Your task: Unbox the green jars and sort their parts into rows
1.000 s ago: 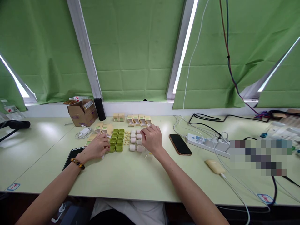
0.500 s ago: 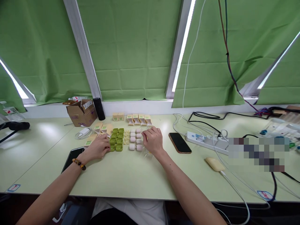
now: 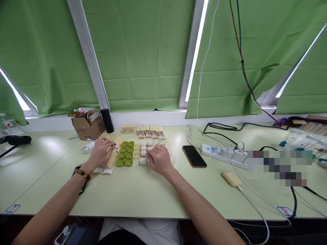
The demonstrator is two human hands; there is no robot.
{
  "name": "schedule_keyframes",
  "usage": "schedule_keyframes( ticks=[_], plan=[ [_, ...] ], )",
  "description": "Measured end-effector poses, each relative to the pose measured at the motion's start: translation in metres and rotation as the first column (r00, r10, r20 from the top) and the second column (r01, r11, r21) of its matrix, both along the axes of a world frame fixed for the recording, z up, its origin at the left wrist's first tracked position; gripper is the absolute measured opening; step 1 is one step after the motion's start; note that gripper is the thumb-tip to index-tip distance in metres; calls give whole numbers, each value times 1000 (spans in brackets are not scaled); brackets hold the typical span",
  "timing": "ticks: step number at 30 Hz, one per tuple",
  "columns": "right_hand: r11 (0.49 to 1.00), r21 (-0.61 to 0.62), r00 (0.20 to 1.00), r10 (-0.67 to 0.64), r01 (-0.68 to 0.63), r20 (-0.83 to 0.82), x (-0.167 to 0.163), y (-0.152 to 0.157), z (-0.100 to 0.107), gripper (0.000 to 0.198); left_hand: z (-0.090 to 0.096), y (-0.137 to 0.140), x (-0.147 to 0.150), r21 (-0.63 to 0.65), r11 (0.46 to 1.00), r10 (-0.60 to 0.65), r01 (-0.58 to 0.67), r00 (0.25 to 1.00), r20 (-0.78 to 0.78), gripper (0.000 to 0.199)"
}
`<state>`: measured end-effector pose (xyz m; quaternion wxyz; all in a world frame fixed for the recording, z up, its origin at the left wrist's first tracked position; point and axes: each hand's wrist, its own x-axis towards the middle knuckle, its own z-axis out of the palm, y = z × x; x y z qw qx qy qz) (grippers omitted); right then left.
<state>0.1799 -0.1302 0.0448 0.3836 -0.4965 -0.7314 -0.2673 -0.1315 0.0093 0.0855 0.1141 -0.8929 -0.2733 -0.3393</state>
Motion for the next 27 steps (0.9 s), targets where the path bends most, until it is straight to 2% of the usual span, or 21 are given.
schedule_keyframes(
  ticks=[4,7,9,11,14,19,27],
  plan=[
    [984,-82,982,166,-158,95,-31,-11,-14,32,18,27,19,-32,999,15,-15,1000,-12,30],
    [926,-254,912,340,-281,228,-56,-20,-29,35,26,58,42,-90,993,73,-82,992,-98,33],
    [874,-385,875,410,-296,257,-67,-23,-36,32,29,79,60,-136,981,112,-138,977,-181,36],
    [837,-478,878,415,-266,238,-72,-25,-38,26,29,99,76,-204,957,154,-204,959,-238,40],
    [809,-537,898,394,-239,194,-72,-25,-36,23,26,123,97,-240,940,182,-241,952,-246,50],
    [792,-561,901,397,-240,175,-70,-25,-33,23,14,148,123,-296,906,231,-302,940,-253,62],
    [779,-572,900,409,-258,151,-72,-25,-33,24,-8,168,153,-343,882,242,-324,934,-262,69]
  ],
)
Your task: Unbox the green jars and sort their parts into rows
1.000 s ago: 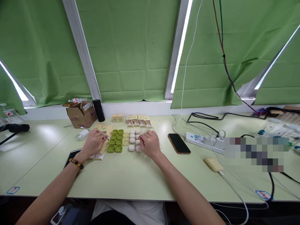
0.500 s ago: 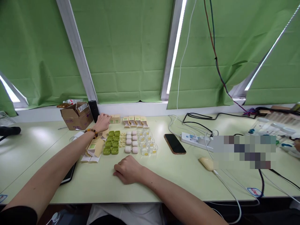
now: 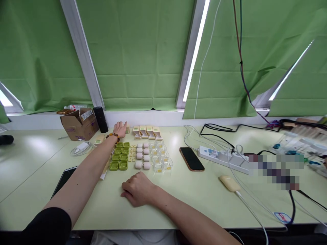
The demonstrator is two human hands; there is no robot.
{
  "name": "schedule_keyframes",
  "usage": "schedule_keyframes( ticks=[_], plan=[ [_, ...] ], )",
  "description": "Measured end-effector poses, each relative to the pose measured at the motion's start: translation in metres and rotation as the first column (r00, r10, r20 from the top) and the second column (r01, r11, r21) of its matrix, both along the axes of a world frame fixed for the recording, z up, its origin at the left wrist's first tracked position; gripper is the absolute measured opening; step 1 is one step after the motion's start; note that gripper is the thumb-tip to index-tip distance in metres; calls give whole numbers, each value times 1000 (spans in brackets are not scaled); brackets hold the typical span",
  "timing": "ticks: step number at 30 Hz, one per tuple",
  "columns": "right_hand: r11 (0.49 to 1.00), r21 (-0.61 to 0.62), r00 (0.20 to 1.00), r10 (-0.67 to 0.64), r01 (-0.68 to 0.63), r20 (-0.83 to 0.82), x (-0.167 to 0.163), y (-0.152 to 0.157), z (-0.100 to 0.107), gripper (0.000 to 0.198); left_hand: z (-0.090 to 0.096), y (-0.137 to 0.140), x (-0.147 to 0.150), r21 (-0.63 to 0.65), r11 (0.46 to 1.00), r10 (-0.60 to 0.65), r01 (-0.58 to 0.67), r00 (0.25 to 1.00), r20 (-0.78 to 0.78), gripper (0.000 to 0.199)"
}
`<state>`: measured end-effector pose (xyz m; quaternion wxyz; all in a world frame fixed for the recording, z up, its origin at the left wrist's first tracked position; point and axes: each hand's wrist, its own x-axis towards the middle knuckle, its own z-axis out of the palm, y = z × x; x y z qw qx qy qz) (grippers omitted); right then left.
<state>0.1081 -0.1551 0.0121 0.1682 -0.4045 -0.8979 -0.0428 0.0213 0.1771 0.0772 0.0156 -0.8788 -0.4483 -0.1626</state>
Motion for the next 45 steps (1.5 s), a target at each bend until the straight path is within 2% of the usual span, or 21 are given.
schedule_keyframes(
  ticks=[5,9,14,17,20,23,25,27,28,29,32,34,36,39,41,43,45],
  plan=[
    [1000,2,1000,9,-9,-3,1,-1,0,23,-8,3,12,-9,999,-32,32,999,-3,53],
    [1000,-1,1000,12,-12,14,0,-2,2,24,-11,2,13,-9,997,-78,79,996,30,49],
    [1000,5,1000,7,-7,17,0,-1,0,22,-9,-4,9,-18,992,-121,125,984,133,44],
    [999,27,1000,20,-20,2,3,-1,-3,23,-2,-11,7,-46,989,-130,144,965,229,51],
    [995,91,999,42,-40,-29,8,0,-1,24,10,-19,2,-102,978,-135,180,928,349,57],
    [972,235,989,36,-1,-142,17,2,8,19,25,-37,-8,-149,957,-153,247,872,466,47],
    [933,349,956,23,84,-292,24,3,17,13,36,-57,-20,-159,936,-175,313,809,562,38],
    [888,416,885,24,195,-464,30,5,25,13,46,-87,-34,-168,857,-167,487,572,803,42],
    [868,428,840,23,252,-542,32,5,29,19,50,-105,-42,-167,818,-155,551,490,858,46],
    [851,426,794,17,307,-607,34,6,32,26,53,-124,-50,-191,781,-123,594,446,886,49],
    [847,350,692,-30,401,-721,37,7,38,54,52,-179,-68,-343,674,44,654,428,903,55],
    [879,297,689,-48,373,-723,36,7,39,73,45,-207,-72,-427,600,148,676,431,890,56],
    [912,279,726,-30,302,-687,34,7,39,86,35,-225,-71,-468,555,211,688,428,879,57],
    [933,278,765,5,228,-644,32,7,37,86,19,-235,-67,-484,547,249,683,419,873,60],
    [941,260,754,9,215,-657,32,7,37,80,11,-237,-65,-457,537,248,709,385,889,57],
    [946,236,717,6,222,-697,32,7,37,75,6,-238,-66,-411,474,238,779,336,911,51],
    [944,226,671,7,240,-742,32,7,37,72,2,-241,-67,-368,379,240,849,294,925,48]
  ],
)
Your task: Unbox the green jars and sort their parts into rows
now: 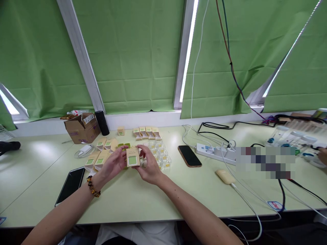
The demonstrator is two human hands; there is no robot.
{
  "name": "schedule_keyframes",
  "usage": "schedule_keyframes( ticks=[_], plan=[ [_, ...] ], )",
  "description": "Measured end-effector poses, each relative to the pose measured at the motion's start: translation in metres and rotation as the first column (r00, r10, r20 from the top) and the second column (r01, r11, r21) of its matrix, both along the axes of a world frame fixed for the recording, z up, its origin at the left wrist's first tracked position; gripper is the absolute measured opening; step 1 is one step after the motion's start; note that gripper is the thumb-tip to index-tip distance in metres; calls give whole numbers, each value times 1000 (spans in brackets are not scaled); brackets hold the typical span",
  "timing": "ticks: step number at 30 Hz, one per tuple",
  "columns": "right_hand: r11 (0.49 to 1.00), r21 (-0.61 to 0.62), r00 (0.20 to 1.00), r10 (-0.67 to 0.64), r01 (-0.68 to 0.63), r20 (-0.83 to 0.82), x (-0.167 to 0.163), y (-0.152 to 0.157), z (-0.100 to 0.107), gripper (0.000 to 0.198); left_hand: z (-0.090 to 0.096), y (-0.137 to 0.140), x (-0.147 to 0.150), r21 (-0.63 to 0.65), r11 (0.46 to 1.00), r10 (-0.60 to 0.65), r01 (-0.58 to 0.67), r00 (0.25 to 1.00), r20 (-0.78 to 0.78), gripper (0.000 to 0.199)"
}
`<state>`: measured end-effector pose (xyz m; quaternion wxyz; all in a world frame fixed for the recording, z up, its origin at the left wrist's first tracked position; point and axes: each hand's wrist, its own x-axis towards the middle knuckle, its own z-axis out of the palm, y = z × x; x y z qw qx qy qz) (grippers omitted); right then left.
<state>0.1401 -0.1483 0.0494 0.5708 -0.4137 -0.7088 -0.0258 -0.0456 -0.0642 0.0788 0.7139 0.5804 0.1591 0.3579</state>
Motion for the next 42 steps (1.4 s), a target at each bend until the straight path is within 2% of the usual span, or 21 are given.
schedule_keyframes(
  ticks=[4,7,10,14,17,19,21,23,25,26,28,30,32,33,35,37,40,42],
  plan=[
    [999,39,998,2,0,-70,1,1,-3,72,-13,-8,0,-70,981,-179,184,981,72,50],
    [999,49,997,19,-16,-73,0,2,-7,73,-23,-13,3,-109,926,-339,361,924,176,48],
    [997,59,997,45,-42,-54,-1,3,-9,75,-29,-14,5,-129,908,-360,399,899,250,44],
    [997,42,997,70,-69,-37,0,4,-9,83,-28,-14,5,-142,941,-267,309,930,254,43],
    [997,43,996,67,-64,-53,2,3,-8,84,-26,-11,5,-111,976,-158,185,964,213,49],
    [997,47,995,66,-63,-81,3,3,-6,80,-27,-8,6,-50,998,-23,32,985,172,56],
    [997,41,989,74,-69,-126,4,1,-4,75,-30,-3,7,75,982,161,-173,977,142,63],
    [997,25,979,82,-79,-184,4,0,1,69,-32,1,6,244,898,344,-366,930,128,65],
    [994,-11,964,100,-106,-245,4,0,8,57,-33,3,5,431,749,504,-503,855,122,62],
    [990,-39,955,117,-132,-274,3,0,12,50,-32,4,3,530,649,575,-546,808,129,59],
    [972,-108,930,161,-206,-330,2,2,20,40,-31,3,-1,713,404,675,-573,713,191,51],
    [941,-174,902,210,-292,-378,0,3,27,38,-29,1,-5,829,161,695,-536,658,291,48],
    [911,-212,882,249,-354,-401,-3,5,31,43,-28,0,-8,877,-27,670,-480,642,373,51],
    [903,-221,879,261,-368,-398,-4,5,31,46,-27,-1,-9,886,-102,655,-453,640,402,53],
    [908,-213,887,263,-361,-381,-8,6,28,53,-27,-3,-11,887,-217,632,-408,634,446,56],
    [926,-177,891,248,-333,-379,-12,5,21,56,-27,-5,-11,873,-297,609,-386,628,484,57],
    [945,-127,878,224,-302,-422,-16,5,9,57,-27,-9,-10,847,-372,596,-380,601,532,61],
    [952,-113,871,206,-283,-447,-18,5,2,60,-27,-11,-9,836,-391,601,-385,581,549,65]
  ],
)
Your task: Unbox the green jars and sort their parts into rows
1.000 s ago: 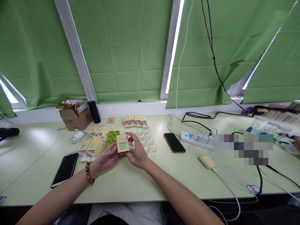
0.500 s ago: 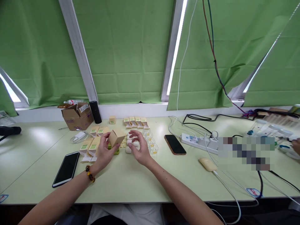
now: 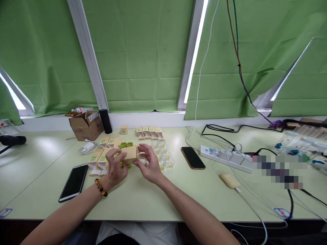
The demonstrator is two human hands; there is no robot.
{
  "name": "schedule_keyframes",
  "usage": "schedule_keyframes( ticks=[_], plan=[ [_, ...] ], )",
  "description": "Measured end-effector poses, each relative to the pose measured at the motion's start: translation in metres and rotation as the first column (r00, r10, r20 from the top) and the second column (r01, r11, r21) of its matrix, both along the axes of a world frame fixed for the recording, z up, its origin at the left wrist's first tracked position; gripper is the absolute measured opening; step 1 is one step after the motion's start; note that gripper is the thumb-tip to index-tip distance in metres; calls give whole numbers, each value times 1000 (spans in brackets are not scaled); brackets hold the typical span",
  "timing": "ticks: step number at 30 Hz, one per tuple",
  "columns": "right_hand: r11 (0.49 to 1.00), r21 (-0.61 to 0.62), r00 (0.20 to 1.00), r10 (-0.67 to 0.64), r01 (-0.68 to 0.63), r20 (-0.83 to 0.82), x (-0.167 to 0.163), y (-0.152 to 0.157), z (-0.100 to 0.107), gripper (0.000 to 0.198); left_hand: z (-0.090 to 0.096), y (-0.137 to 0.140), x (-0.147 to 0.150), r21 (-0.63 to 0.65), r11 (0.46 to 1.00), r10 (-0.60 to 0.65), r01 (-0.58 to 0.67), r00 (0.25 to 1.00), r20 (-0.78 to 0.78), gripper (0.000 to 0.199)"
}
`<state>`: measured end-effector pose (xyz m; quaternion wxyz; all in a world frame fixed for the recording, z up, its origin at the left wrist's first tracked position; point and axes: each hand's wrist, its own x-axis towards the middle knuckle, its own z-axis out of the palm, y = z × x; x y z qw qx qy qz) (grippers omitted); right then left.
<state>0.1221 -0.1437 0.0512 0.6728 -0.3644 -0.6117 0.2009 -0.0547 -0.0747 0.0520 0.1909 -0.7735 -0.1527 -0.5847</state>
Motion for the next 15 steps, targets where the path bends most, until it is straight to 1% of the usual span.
schedule_keyframes(
  ticks=[3,5,7,9,12,15],
  plan=[
    [999,25,999,-19,20,-49,-4,-1,-7,62,0,-1,0,24,1000,-6,5,1000,26,64],
    [999,46,996,-13,17,-85,-6,-2,-10,59,-1,0,0,72,997,-6,4,999,33,60],
    [999,49,995,-11,15,-99,-9,-3,-11,54,-2,0,-1,119,993,22,-23,1000,14,54],
    [999,40,996,-24,27,-81,-10,-4,-11,52,-3,-1,-1,135,989,71,-67,997,-23,49],
    [998,31,998,-48,49,-35,-9,-4,-11,50,-2,-3,0,87,990,116,-109,991,-70,46],
    [997,40,997,-65,66,-27,-6,-3,-12,47,-2,-4,0,11,995,97,-97,991,-89,47]
  ],
)
